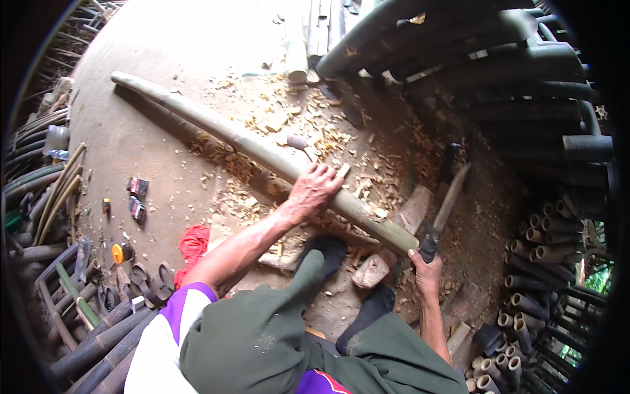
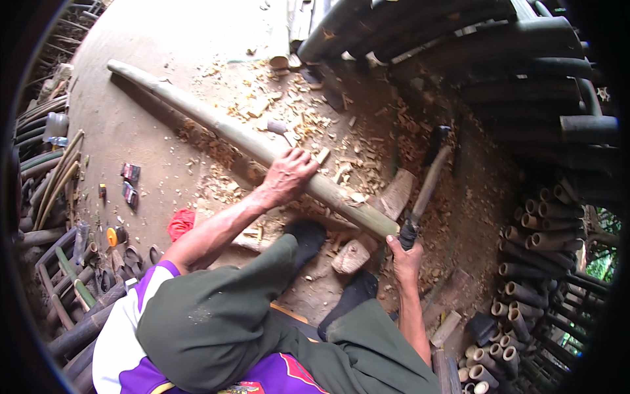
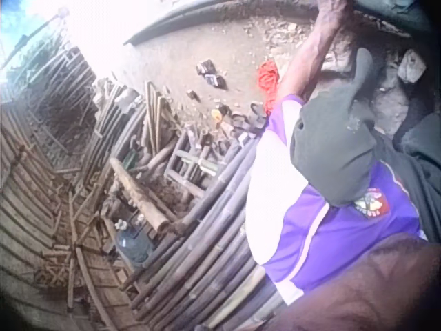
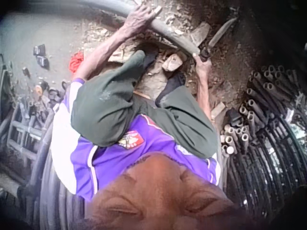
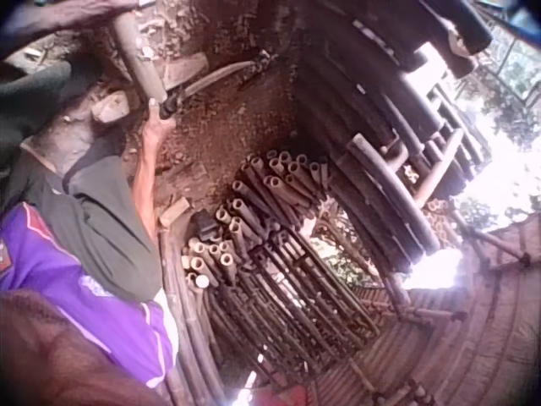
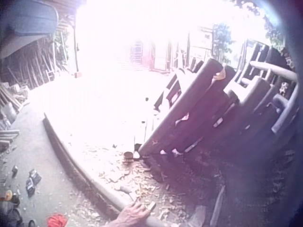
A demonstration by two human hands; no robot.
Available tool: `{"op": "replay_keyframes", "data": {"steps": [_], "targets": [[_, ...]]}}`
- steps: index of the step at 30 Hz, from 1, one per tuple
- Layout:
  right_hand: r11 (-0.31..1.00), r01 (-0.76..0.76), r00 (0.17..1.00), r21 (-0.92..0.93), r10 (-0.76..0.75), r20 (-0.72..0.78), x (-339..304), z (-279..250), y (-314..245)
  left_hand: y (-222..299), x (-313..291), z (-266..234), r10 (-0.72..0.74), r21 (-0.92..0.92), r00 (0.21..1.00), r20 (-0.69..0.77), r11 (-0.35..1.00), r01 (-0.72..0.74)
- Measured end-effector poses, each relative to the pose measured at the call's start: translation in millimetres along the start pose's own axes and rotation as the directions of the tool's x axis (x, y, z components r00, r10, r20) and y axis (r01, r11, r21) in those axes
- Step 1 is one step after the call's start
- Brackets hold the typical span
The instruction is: The person selects a bamboo pole from a stack and uses a machete to cut it into smaller sections. The person repeatedly positions the bamboo on a wooden block and chops it, creating multiple pieces.
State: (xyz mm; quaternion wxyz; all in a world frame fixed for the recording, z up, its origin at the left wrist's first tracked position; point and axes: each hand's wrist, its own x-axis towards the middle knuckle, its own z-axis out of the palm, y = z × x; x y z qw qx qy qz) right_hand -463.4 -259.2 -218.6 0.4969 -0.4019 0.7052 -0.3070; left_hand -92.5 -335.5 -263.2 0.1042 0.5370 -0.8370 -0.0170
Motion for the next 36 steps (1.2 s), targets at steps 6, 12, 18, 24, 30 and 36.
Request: {"op": "replay_keyframes", "data": {"steps": [6,12,18,24,30,36], "targets": [[0.964,0.009,0.99,0.266,0.029,-0.14,15,10,17,8,0,-45,-0.211,-0.435,0.972,0.102,0.869,0.234],[0.963,0.0,0.978,0.268,0.056,-0.2,-36,-62,6,-96,-75,-58,-0.92,-0.799,0.251,-0.301,0.386,0.461],[0.97,0.096,0.921,0.223,-0.002,-0.388,-141,-139,3,-175,-114,-64,-0.828,-0.809,0.301,0.473,-0.543,-0.224],[0.978,-0.178,0.864,0.106,0.207,-0.459,-187,-186,93,-163,-107,-33,-0.731,-0.724,0.484,0.482,-0.643,-0.25],[0.992,-0.124,0.904,-0.005,0.111,-0.414,-161,-198,138,-155,-55,-114,-0.734,-0.802,0.672,0.098,-0.458,-0.384],[0.99,-0.141,0.876,-0.004,0.123,-0.467,-155,-190,100,-185,-29,-340,-0.649,-0.868,0.725,-0.231,-0.199,-0.455]]}}
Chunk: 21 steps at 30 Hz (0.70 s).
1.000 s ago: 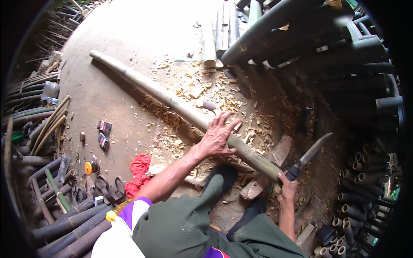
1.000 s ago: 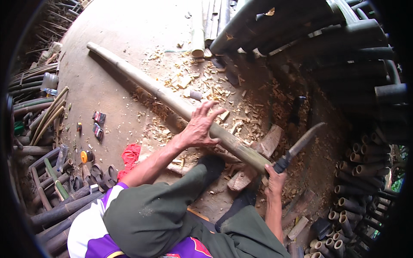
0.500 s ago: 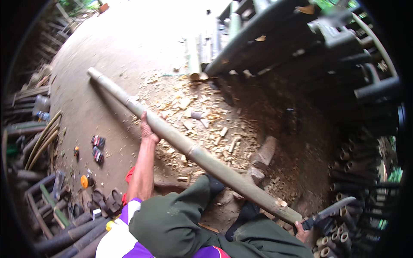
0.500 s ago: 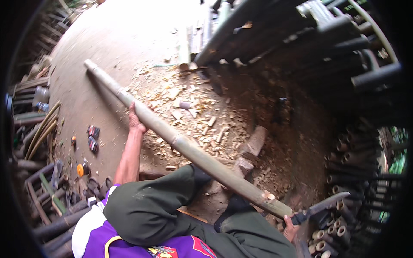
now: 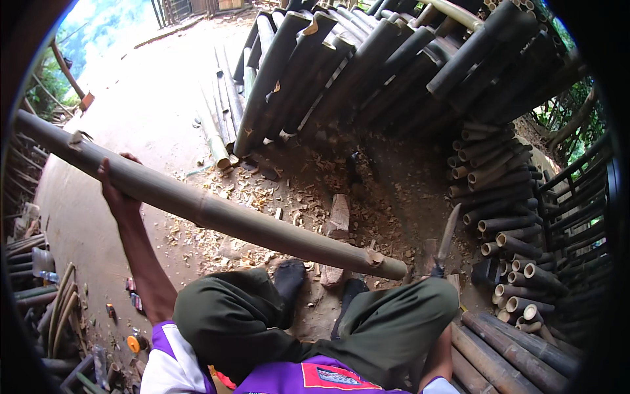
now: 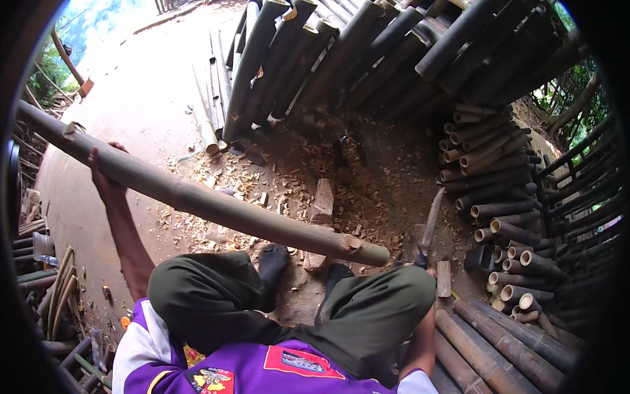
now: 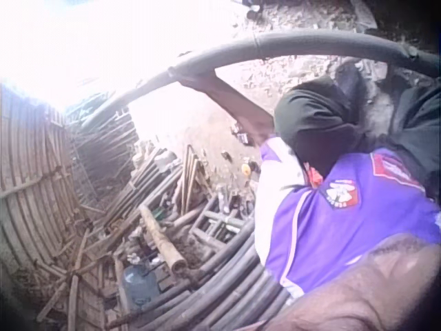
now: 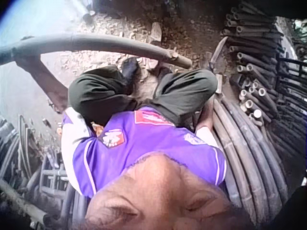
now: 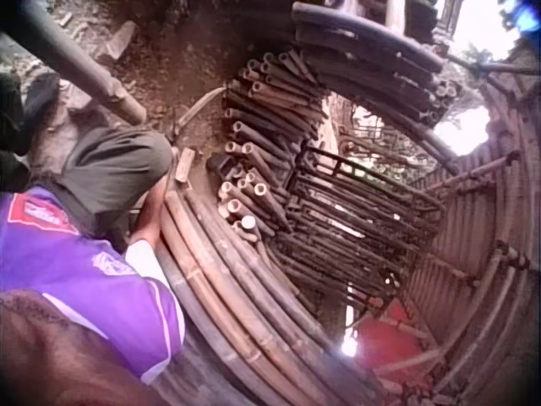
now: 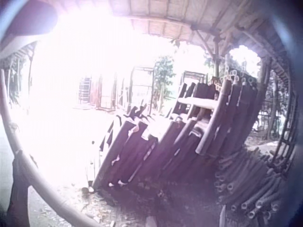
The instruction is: The person selects a bamboo pole from a stack and uses a machete to cut it into smaller sections. The person repeatedly positions the bamboo on a wooden block and chops it, creating multiple pieces.
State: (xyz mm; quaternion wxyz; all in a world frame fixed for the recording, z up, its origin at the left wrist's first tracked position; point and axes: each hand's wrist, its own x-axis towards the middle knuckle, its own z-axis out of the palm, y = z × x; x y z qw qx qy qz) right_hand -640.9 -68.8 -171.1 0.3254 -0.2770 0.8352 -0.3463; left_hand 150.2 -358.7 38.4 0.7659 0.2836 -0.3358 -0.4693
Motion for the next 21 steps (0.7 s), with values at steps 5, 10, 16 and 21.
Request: {"op": "replay_keyframes", "data": {"steps": [5,10,16,21], "targets": [[0.899,0.102,0.989,0.425,-0.136,0.051,-39,-52,-69,161,43,48,0.036,0.167,0.982,0.186,0.984,-0.068],[0.686,0.323,0.94,0.652,-0.312,-0.138,-83,-96,-144,254,49,102,0.039,0.255,0.978,0.206,0.963,-0.092],[0.587,0.362,0.886,0.724,-0.459,-0.071,-162,-60,-240,260,13,169,0.133,0.35,0.976,0.175,0.918,-0.188],[0.658,0.019,0.793,0.753,-0.468,0.39,-194,69,-275,226,-13,190,0.207,0.462,0.969,0.135,0.852,-0.246]]}}
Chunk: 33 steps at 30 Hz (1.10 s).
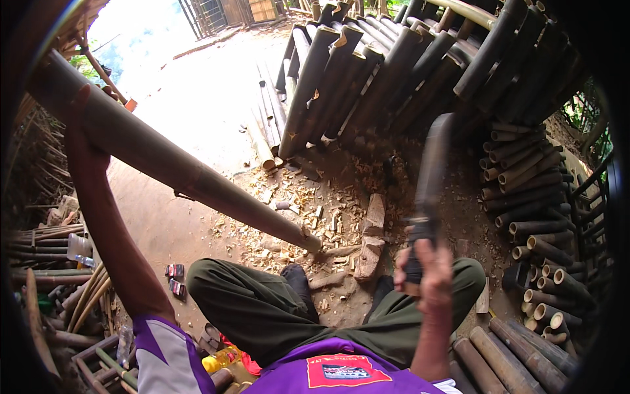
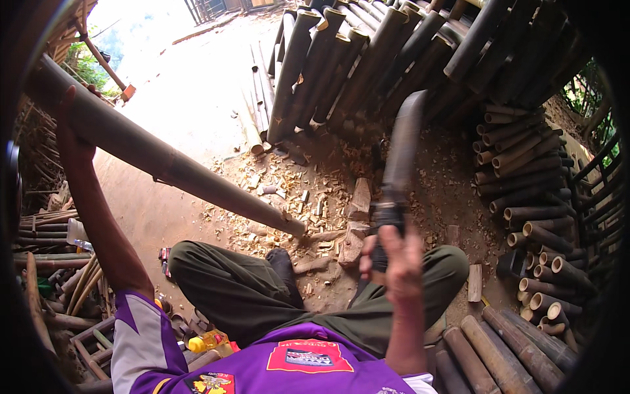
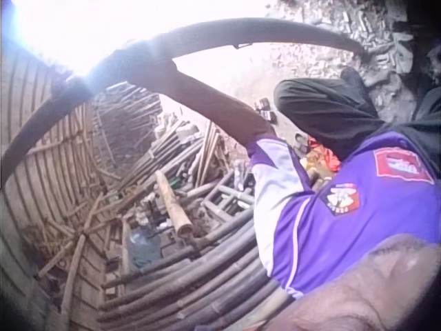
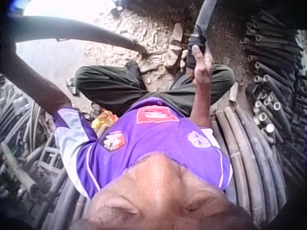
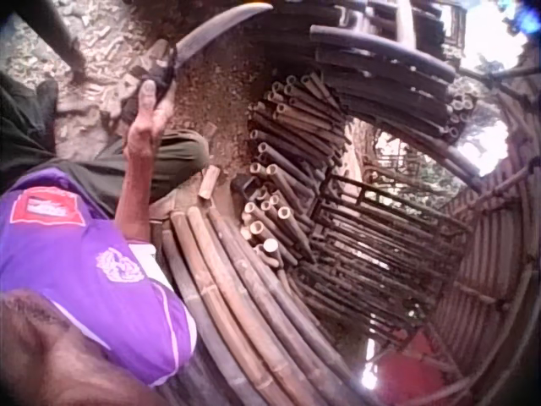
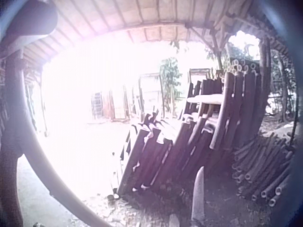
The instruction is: The person selects a bamboo pole from a stack and uses a machete to cut it into smaller sections. The person repeatedly positions the bamboo on a wooden block and chops it, creating multiple pieces.
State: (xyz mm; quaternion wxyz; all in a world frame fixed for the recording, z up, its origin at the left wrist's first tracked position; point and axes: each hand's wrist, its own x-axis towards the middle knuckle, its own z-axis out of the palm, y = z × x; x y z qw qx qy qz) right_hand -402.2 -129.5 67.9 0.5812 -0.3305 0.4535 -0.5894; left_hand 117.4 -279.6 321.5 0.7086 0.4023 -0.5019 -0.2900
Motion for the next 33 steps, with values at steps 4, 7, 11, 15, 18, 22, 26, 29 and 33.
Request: {"op": "replay_keyframes", "data": {"steps": [4,7,11,15,18,22,26,29,33], "targets": [[0.948,-0.312,0.925,-0.068,0.319,0.205,29,28,93,-25,-31,53,0.09,0.002,0.995,0.033,0.996,-0.09],[0.904,-0.375,0.893,-0.206,0.412,0.183,43,43,153,-59,-53,63,0.122,-0.111,0.99,0.068,0.987,-0.114],[0.72,-0.041,0.975,-0.692,0.179,0.129,54,42,217,-99,-95,108,0.134,0.242,0.986,-0.099,0.964,-0.107],[0.634,-0.123,0.945,-0.764,0.31,0.105,56,35,207,-110,-87,100,0.059,0.145,0.998,-0.014,0.988,-0.056],[0.686,-0.046,0.966,-0.727,0.215,0.141,58,57,158,-119,-87,83,0.086,0.028,0.993,0.079,0.996,-0.088],[0.791,0.314,0.949,-0.525,-0.243,0.202,63,88,111,-116,-84,77,0.106,0.015,0.993,0.047,0.994,-0.107],[0.414,-0.014,0.915,-0.91,0.373,0.156,82,75,215,-113,-81,85,0.106,0.015,0.993,0.052,0.994,-0.107],[0.477,-0.088,0.92,-0.874,0.375,0.113,80,71,230,-123,-88,83,0.018,0.05,1.0,0.007,0.999,-0.018],[0.604,0.021,0.944,-0.797,0.251,0.215,93,92,151,-127,-78,90,0.097,0.094,0.994,-0.051,0.991,-0.092]]}}
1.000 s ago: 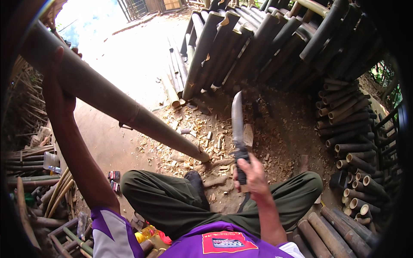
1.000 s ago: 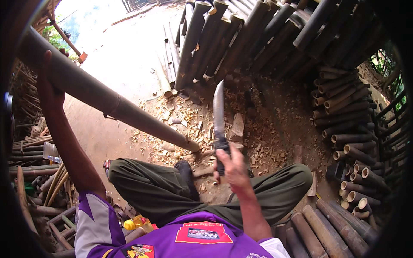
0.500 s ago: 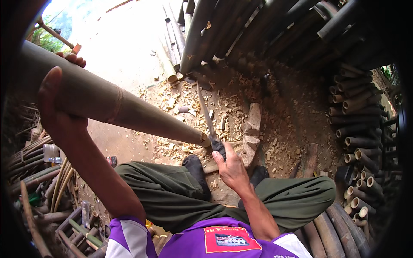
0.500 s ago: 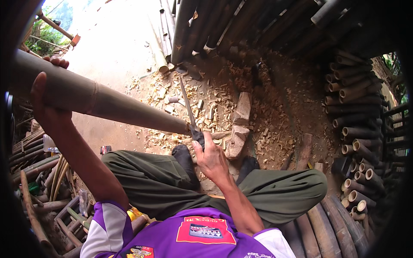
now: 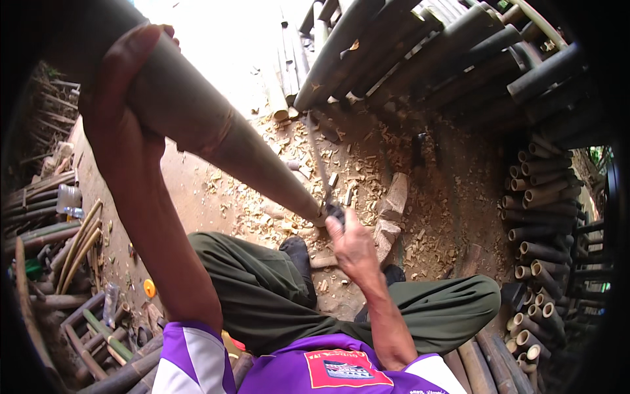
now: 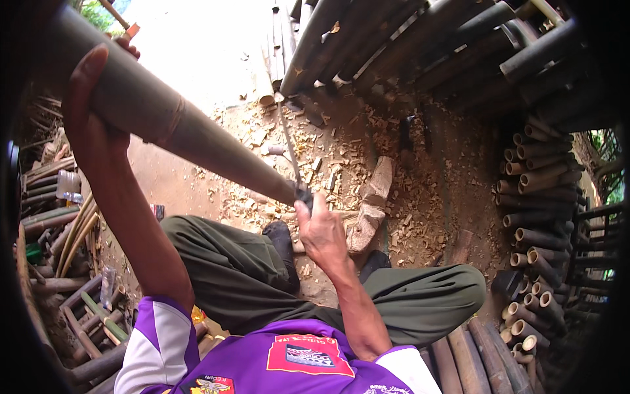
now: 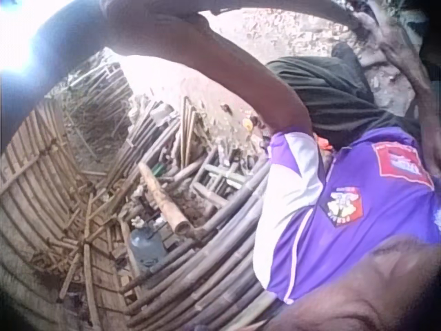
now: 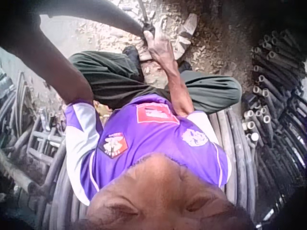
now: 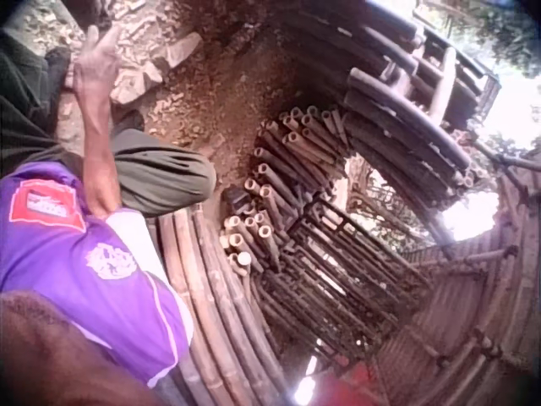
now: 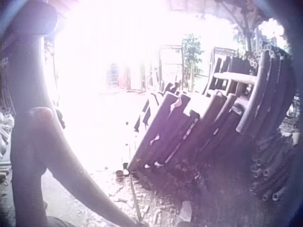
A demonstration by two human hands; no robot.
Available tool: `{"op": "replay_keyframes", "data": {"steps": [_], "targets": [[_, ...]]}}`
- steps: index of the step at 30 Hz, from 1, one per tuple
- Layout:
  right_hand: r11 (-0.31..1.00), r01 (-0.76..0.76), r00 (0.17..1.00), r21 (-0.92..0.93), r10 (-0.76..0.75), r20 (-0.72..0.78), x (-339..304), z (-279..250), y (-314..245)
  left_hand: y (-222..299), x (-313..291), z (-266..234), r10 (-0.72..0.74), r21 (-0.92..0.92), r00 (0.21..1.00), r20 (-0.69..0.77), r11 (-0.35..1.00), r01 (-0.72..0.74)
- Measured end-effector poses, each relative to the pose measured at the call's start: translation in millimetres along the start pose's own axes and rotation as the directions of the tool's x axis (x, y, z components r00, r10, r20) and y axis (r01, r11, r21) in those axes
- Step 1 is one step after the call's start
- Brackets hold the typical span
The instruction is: The person selects a bamboo pole from a stack and uses a machete to cut it into smaller sections. The person repeatedly positions the bamboo on a wooden block and chops it, creating multiple pieces.
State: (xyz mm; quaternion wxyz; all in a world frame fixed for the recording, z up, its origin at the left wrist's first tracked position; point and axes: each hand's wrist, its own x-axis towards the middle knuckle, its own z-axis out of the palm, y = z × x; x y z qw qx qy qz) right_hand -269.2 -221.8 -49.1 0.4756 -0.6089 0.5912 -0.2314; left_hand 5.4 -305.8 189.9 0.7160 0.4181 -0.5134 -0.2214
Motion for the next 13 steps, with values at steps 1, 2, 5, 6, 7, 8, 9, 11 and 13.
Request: {"op": "replay_keyframes", "data": {"steps": [1,2,5,6,7,8,9,11,13], "targets": [[0.997,0.038,0.999,0.074,-0.035,-0.041,-6,-13,-23,2,-1,5,0.027,0.047,0.999,-0.019,0.999,-0.026],[0.981,0.14,0.983,0.135,-0.121,-0.137,-15,-23,-44,1,-5,9,0.023,0.054,0.999,-0.046,0.998,-0.021],[0.83,0.482,0.843,0.282,-0.35,-0.409,-24,-9,-30,-2,0,-2,-0.003,-0.042,1.0,-0.019,0.999,0.002],[0.904,0.398,0.877,0.153,-0.326,-0.354,-13,12,8,-2,7,-2,-0.006,-0.052,1.0,-0.011,0.999,0.005],[0.952,0.306,0.911,0.019,-0.287,-0.297,0,34,47,-4,7,-2,-0.014,-0.055,1.0,-0.004,0.998,0.014],[0.984,0.143,0.975,-0.106,-0.159,-0.156,10,44,72,-3,7,-6,-0.011,-0.049,1.0,-0.005,0.999,0.01],[0.968,-0.013,0.999,-0.251,0.003,-0.042,14,50,86,-2,9,-10,-0.009,-0.049,1.0,0.0,0.999,0.009],[0.988,-0.094,0.995,-0.123,0.099,0.034,4,55,88,-3,6,-6,0.03,-0.003,0.999,-0.028,1.0,-0.03],[0.998,-0.007,1.0,-0.062,0.006,-0.018,18,25,37,-5,7,-7,0.076,0.034,0.995,-0.057,0.997,-0.074]]}}
